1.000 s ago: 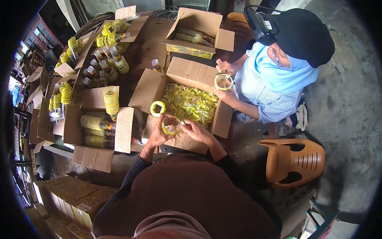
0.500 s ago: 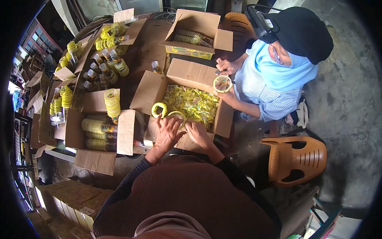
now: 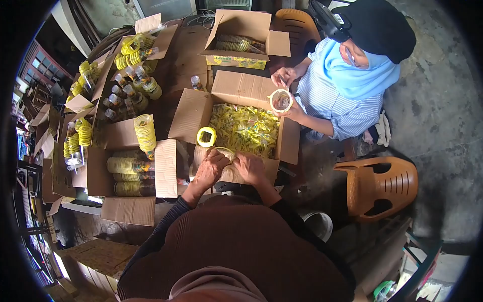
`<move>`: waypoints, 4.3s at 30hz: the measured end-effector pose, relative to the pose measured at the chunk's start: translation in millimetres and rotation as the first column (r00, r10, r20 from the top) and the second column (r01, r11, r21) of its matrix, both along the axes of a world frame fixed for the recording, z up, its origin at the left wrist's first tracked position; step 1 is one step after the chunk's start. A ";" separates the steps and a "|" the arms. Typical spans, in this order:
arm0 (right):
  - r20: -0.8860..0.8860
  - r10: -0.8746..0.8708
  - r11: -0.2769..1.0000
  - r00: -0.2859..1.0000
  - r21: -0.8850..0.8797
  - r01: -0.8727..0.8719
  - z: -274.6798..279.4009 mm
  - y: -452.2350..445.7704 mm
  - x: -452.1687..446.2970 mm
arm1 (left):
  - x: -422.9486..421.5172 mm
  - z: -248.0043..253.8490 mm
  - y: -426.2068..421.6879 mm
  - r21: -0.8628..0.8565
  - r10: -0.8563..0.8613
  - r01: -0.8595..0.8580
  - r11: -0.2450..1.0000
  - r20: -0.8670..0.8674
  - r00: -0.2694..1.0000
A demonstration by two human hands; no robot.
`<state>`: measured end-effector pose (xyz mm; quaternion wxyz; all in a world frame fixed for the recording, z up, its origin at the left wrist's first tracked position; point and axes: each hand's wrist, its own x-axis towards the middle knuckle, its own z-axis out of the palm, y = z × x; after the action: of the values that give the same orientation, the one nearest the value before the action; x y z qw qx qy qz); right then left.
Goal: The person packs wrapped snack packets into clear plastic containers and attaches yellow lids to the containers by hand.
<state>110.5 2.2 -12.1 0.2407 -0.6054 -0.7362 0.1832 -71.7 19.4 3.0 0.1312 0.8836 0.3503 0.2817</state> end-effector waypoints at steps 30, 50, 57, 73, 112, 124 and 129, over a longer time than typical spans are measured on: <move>-0.236 0.224 0.974 0.946 0.074 -0.213 88.7 -4.4 16.1 | -16.8 47.6 3.6 -0.304 0.194 -0.082 0.949 0.359 0.913; -0.302 0.240 0.969 0.923 0.132 -0.209 59.5 -27.4 69.7 | 70.3 15.3 -34.7 -0.305 0.279 -0.210 0.929 0.204 0.938; -0.221 0.274 0.962 0.936 0.077 -0.263 47.0 -37.2 98.1 | 102.5 8.3 -54.3 -0.445 0.242 -0.180 0.878 0.087 0.966; 0.077 0.137 0.973 0.988 0.174 -0.149 45.8 -36.6 136.3 | 166.5 25.7 -43.3 -0.096 0.319 -0.325 0.941 -0.067 0.945; -0.509 0.363 0.867 0.781 -0.124 -0.483 26.3 21.9 123.0 | 128.7 0.2 -107.2 -0.755 0.725 0.004 0.656 0.631 0.277; -0.795 0.181 0.694 0.579 -0.314 -0.648 17.4 13.8 123.1 | 135.4 38.5 -110.1 -0.330 0.704 -0.638 0.696 0.136 0.697; -0.811 -0.003 0.577 0.585 -0.479 -0.662 15.5 9.4 148.2 | 128.7 17.0 -97.5 -0.278 0.650 -0.611 0.742 0.071 0.757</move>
<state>258.7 11.6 3.4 0.2018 -0.3493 -0.5352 0.7421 57.0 -78.0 20.0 0.1609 0.6638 0.6481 0.3367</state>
